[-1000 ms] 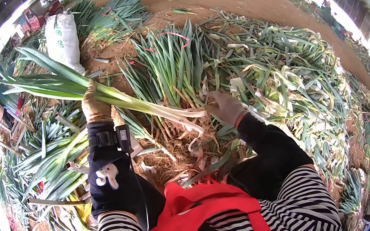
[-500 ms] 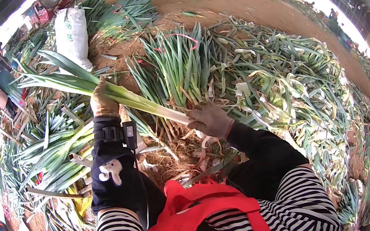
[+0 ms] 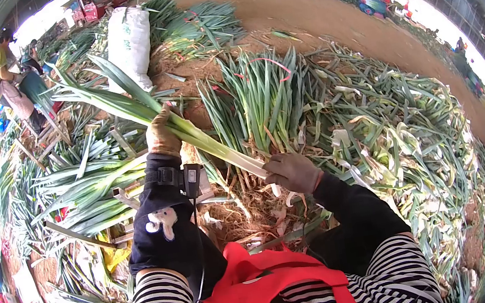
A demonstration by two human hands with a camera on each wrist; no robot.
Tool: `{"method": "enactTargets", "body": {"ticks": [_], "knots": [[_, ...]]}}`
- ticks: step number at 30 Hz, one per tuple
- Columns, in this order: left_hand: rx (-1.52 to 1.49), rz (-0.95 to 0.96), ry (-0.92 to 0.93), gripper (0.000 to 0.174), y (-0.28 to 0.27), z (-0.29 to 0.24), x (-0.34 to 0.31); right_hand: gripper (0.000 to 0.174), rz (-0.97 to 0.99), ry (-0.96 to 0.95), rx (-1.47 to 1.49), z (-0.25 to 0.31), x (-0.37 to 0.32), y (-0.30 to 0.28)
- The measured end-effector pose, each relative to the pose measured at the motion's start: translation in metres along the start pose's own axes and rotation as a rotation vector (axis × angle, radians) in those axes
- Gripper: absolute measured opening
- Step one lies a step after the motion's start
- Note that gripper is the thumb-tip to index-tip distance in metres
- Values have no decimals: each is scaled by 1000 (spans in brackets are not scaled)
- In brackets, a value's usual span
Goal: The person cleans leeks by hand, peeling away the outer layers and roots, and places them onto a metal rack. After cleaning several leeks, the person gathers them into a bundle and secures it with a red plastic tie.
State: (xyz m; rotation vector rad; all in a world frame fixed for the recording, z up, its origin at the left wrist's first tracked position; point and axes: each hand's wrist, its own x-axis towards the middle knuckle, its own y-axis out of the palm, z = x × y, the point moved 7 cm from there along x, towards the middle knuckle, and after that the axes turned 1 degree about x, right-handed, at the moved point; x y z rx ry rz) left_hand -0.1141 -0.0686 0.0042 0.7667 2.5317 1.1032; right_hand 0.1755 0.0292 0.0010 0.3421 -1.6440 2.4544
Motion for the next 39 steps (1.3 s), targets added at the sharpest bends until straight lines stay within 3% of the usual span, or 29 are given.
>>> {"method": "enactTargets", "body": {"ticks": [7,10,14,16,17,19,20,29,32,39], "knots": [[63,84,35,17,4,-11,-4,23,-77,-51,56,13,2,-2],[57,24,28,17,-2,-10,0,22,-52,-139,-28,24,5,-3],[-6,23,29,18,0,-16,-3,23,-30,-38,-21,24,4,0],[28,66,58,18,3,-19,-5,24,-21,75,304,7,3,9],[27,68,59,18,4,-19,-5,24,-22,75,302,-1,2,17],[-7,-18,60,19,5,-22,-10,23,32,407,1218,-17,1,39],[-32,27,70,20,1,-20,-2,23,23,451,1393,-19,-5,40],[40,5,106,18,1,-22,-1,36,239,521,1398,-16,-10,49],[51,14,29,17,4,-18,-4,35,234,533,1457,-14,-12,49],[-48,58,61,19,9,-12,-6,36,208,525,1541,-7,-8,42]]}}
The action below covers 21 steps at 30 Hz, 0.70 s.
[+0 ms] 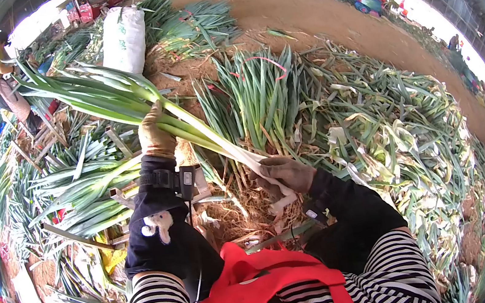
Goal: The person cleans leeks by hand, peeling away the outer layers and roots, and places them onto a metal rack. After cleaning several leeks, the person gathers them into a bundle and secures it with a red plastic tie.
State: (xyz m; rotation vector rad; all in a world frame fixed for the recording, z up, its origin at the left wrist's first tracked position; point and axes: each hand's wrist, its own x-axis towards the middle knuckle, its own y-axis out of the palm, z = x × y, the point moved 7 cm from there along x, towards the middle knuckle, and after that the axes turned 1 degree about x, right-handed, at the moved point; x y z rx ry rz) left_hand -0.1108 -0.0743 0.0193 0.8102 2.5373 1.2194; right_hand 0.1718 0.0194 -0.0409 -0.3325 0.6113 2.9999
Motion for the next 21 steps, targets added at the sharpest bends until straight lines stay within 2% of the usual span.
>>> {"method": "enactTargets", "body": {"ticks": [2,3,4,6,8,9,10,12,13,14,16,18,21], "knots": [[-17,47,5,19,0,6,4,37,-3,12,-33,2,3,4],[25,102,26,26,7,6,0,37,-52,-16,-105,1,5,0],[15,222,15,25,20,6,-6,37,-102,-44,-175,2,7,-4],[30,258,-37,26,24,10,-9,32,-54,-18,-209,7,7,-5],[76,195,-47,20,19,11,-5,26,-81,72,-506,14,5,-3],[70,145,-53,19,14,11,-1,31,-120,143,-640,10,10,-10],[62,94,-61,18,8,11,3,31,-105,148,-650,5,16,-18],[70,90,54,16,8,-2,2,42,-115,-10,-1313,14,18,-26],[34,63,80,16,1,-5,7,50,-205,274,-1437,22,13,-24],[-3,38,104,17,-4,-10,11,49,-236,233,-1410,15,18,-41],[48,-43,239,14,-14,-26,11,50,-251,75,-1151,-6,31,-78],[77,-154,312,16,-28,-38,12,48,-291,50,-1193,-26,46,-111],[99,-99,326,19,-11,-54,-15,45,-413,-92,-955,-30,61,-125]]}}
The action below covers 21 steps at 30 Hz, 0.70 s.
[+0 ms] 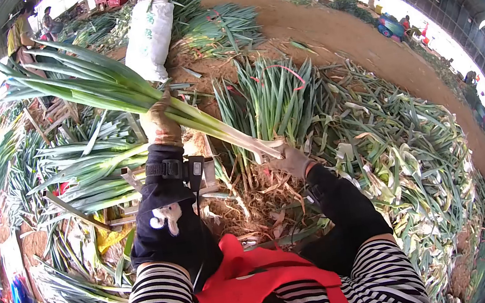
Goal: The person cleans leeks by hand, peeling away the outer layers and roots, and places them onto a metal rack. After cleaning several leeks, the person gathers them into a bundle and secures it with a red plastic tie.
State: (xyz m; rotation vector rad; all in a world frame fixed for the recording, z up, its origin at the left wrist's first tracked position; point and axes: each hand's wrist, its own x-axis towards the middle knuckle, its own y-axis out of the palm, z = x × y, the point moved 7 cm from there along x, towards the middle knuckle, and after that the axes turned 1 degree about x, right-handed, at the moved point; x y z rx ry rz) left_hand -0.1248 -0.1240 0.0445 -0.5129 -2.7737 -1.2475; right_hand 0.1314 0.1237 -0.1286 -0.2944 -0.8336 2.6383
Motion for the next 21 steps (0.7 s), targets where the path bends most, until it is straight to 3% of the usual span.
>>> {"method": "enactTargets", "body": {"ticks": [1,3,5,6,7,9,10,11,13,14,16,18,19,21], "knots": [[11,16,-20,19,2,-5,-5,45,6,-4,2,6,-1,0],[2,-19,28,20,-10,-8,4,36,115,118,319,11,-6,6],[31,-63,189,18,-21,-30,6,28,312,-217,-319,8,-3,11],[92,-57,167,19,-42,-21,23,28,341,-331,-820,26,-8,9],[28,-13,189,24,-59,-18,29,28,387,-247,-937,0,-9,11],[367,-183,292,29,-84,-49,15,30,507,-91,-1183,-57,-17,12],[651,-349,349,27,-55,-114,-39,35,405,-185,-774,-103,-5,10],[134,-320,357,21,-57,-129,-51,42,363,-306,-381,-147,4,6],[132,-245,455,14,-64,-187,-85,34,455,151,-1064,-100,-14,-9],[118,-266,464,15,-80,-212,-100,32,551,16,-1033,-126,2,1],[114,-319,543,18,-117,-249,-122,30,674,-141,-1010,-121,28,26],[149,-383,677,19,-159,-295,-156,23,989,-598,-1398,-76,13,68],[144,-460,665,17,-183,-312,-177,23,1006,-639,-1408,-69,16,80],[393,-627,635,21,-226,-351,-228,16,668,483,-361,-94,36,71]]}}
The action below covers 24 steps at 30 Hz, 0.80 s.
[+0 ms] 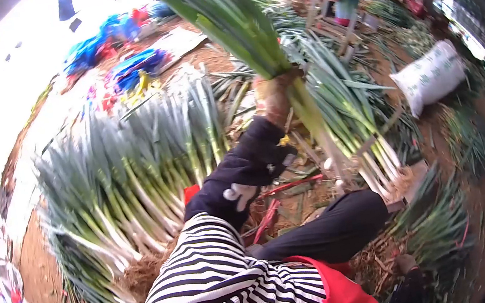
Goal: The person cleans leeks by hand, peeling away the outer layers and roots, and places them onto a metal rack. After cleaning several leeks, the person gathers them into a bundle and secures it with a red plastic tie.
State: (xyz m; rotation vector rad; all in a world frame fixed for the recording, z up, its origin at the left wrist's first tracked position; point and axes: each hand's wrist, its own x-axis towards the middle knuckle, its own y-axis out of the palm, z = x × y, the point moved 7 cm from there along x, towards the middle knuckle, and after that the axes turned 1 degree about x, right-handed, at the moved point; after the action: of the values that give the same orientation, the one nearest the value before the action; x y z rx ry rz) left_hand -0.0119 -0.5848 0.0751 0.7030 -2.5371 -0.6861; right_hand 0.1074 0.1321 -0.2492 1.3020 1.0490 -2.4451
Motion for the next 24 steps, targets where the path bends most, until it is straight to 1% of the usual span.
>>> {"method": "enactTargets", "body": {"ticks": [2,3,4,6,7,8,9,10,11,12,13,14,16,17,18,19,20,22,23,24], "knots": [[-24,-94,62,19,-75,-22,10,15,-17,-398,-364,27,7,2],[24,-145,52,18,-116,-36,10,15,9,-419,-424,34,6,5],[72,-190,40,17,-158,-53,10,15,26,-391,-431,39,7,7],[145,-288,10,16,-222,-108,-6,14,60,-336,-446,46,12,9],[209,-287,-29,14,-250,-131,-11,14,47,-467,-567,56,9,10],[272,-292,-68,14,-284,-157,-17,13,50,-550,-626,55,21,7],[529,-236,7,15,-358,-174,-8,14,48,-635,-686,53,32,5],[646,-207,-9,16,-412,-195,-11,14,40,-720,-743,50,43,2],[764,-177,-21,18,-464,-216,-14,12,17,-863,-896,59,32,8],[749,-180,-68,19,-475,-224,-29,16,-12,-1005,-1050,69,17,12],[734,-184,-115,21,-485,-232,-44,16,35,-886,-998,71,14,11],[1101,-589,-205,31,-494,-251,-72,16,31,-892,-1001,71,18,11],[1770,-1441,-392,54,-478,-290,-145,17,21,-843,-790,44,50,-7],[2080,-1268,-304,59,-485,-271,-147,19,-87,-1014,-914,39,52,-9],[2375,-1058,-202,63,-499,-240,-152,20,-72,-950,-946,36,43,-11],[2488,-836,-233,59,-517,-206,-164,22,-41,-883,-1012,36,41,-10],[2381,-854,-338,61,-569,-178,-175,23,-21,-804,-1062,38,22,-7],[2167,-903,-538,67,-661,-124,-197,26,12,-709,-1188,34,6,0],[2148,-815,-666,65,-655,-104,-198,28,17,-678,-1214,23,3,3],[2186,-702,-723,62,-641,-109,-202,28,-95,-773,-1211,-7,37,-4]]}}
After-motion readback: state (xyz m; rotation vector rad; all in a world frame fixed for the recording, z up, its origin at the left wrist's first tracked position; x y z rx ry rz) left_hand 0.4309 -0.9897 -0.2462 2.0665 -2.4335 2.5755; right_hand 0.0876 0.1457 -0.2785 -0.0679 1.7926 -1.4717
